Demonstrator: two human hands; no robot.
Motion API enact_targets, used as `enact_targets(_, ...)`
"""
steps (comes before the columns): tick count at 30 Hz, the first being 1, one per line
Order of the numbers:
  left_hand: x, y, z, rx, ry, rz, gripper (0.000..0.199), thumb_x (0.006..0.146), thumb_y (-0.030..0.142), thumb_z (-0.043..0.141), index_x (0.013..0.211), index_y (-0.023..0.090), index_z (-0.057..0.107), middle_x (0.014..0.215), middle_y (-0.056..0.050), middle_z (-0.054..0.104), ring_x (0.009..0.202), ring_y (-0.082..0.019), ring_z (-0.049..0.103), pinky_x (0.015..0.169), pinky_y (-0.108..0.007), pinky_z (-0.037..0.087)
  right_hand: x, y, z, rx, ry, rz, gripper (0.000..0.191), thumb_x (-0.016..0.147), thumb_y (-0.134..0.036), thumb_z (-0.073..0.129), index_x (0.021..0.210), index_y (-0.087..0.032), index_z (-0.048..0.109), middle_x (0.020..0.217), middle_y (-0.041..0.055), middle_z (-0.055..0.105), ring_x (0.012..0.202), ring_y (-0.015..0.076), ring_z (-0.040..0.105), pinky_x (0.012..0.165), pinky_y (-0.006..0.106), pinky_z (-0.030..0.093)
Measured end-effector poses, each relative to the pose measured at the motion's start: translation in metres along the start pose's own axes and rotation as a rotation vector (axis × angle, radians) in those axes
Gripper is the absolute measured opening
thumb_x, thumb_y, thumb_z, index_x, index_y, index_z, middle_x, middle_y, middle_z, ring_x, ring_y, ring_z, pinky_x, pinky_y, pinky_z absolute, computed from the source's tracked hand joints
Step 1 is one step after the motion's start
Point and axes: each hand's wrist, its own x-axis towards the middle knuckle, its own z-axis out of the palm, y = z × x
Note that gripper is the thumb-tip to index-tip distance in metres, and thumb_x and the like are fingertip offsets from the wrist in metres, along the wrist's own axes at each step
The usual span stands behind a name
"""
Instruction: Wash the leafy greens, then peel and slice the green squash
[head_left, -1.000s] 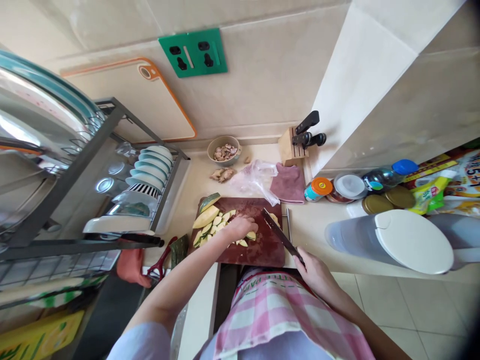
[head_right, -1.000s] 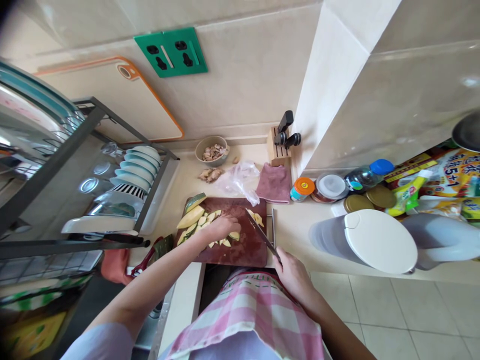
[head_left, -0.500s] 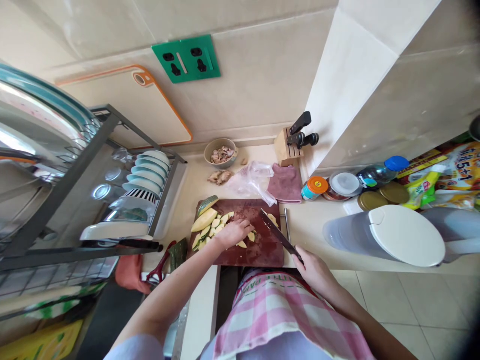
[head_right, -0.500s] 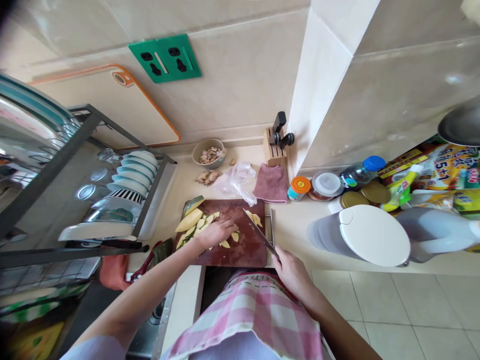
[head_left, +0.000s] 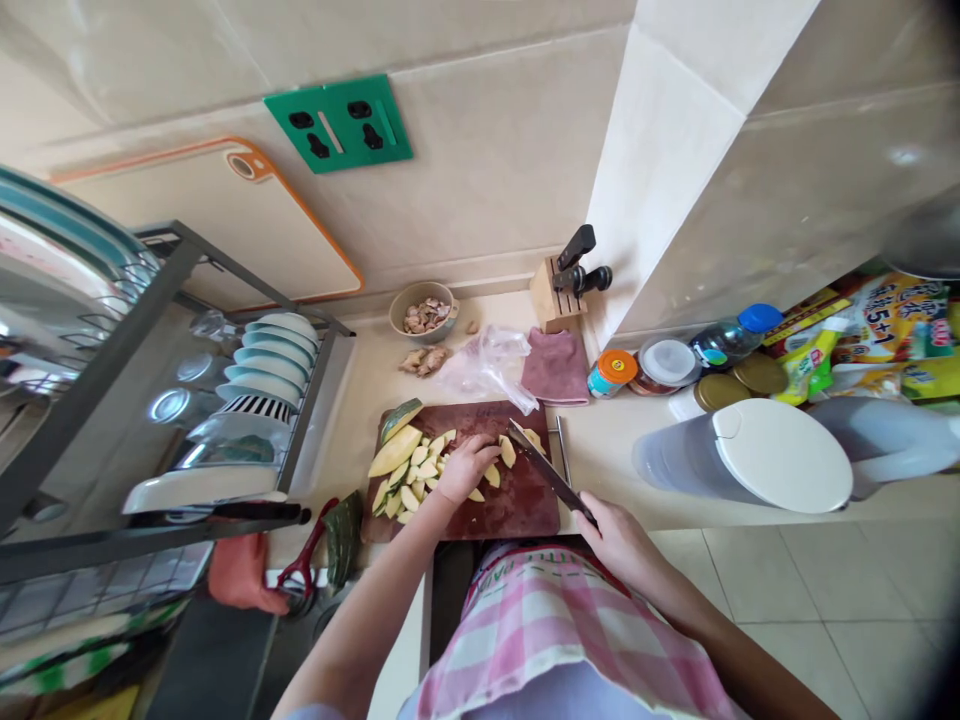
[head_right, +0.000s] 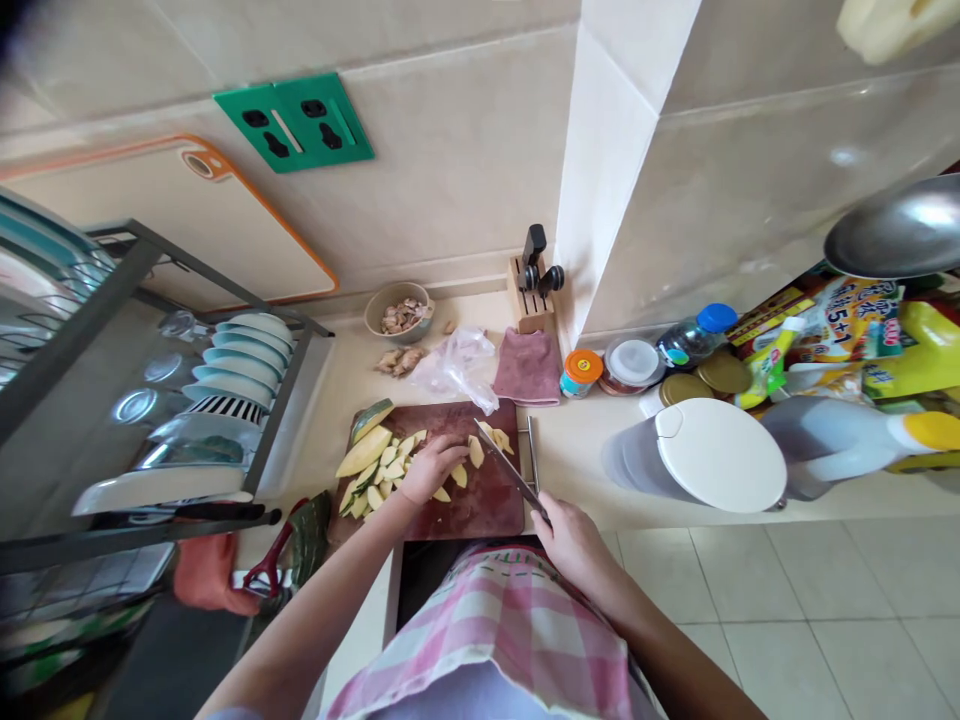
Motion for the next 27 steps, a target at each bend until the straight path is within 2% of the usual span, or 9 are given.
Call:
enact_targets(5,0.006,0.004,-0.001,0.008,-0.031,0.054,0.025,0.088,0.029,0.046,0.107,0.027,0.062,0.115,-0.006,0.055,0.11,-0.02,0.049,0.094,-0.037,0.042,-0.002,-0.007,0.007,0.002,0.003,0.012,0.023,0.087,-0.028,0.032,0.086,-0.021,0.053,0.078,0.0047,0.065,0.07,0.0171,0.06,0.062,0.024,0.038)
enact_targets(12,0.01,0.007,0.005,0.076,-0.007,0.095,0.024,0.089,0.027,0.044,0.102,0.021,0.062,0.107,-0.008,0.055,0.099,-0.018,0.05,0.089,-0.033,0.044,-0.007,-0.013,0.013,-0.055,0.013,0.034,0.024,0.087,-0.027,0.029,0.089,-0.02,0.052,0.083,0.0068,0.066,0.075,0.0184,0.061,0.064,0.025,0.04)
enact_targets(18,0.013,0.009,0.0,0.097,-0.061,0.08,0.023,0.088,0.027,0.045,0.101,0.02,0.062,0.094,-0.008,0.056,0.093,-0.02,0.05,0.083,-0.033,0.044,-0.015,-0.018,0.01,-0.05,-0.013,0.027,0.023,0.087,-0.026,0.029,0.093,-0.02,0.051,0.083,0.0062,0.066,0.076,0.0187,0.062,0.064,0.026,0.04)
enact_targets(24,0.016,0.008,-0.002,0.056,-0.07,0.09,0.021,0.087,0.026,0.048,0.101,0.02,0.062,0.095,-0.007,0.057,0.093,-0.019,0.05,0.085,-0.032,0.043,-0.004,-0.017,0.032,-0.177,-0.036,0.093,0.021,0.089,-0.023,0.03,0.098,-0.02,0.049,0.082,0.0073,0.067,0.073,0.0189,0.063,0.06,0.026,0.037)
enact_targets(27,0.016,0.008,-0.002,0.002,-0.049,0.029,0.019,0.084,0.029,0.053,0.099,0.02,0.062,0.094,-0.006,0.057,0.091,-0.018,0.052,0.084,-0.031,0.043,0.006,-0.017,0.044,-0.24,-0.016,0.155,0.019,0.09,-0.025,0.032,0.097,-0.021,0.049,0.081,0.0065,0.067,0.071,0.0182,0.064,0.058,0.025,0.035)
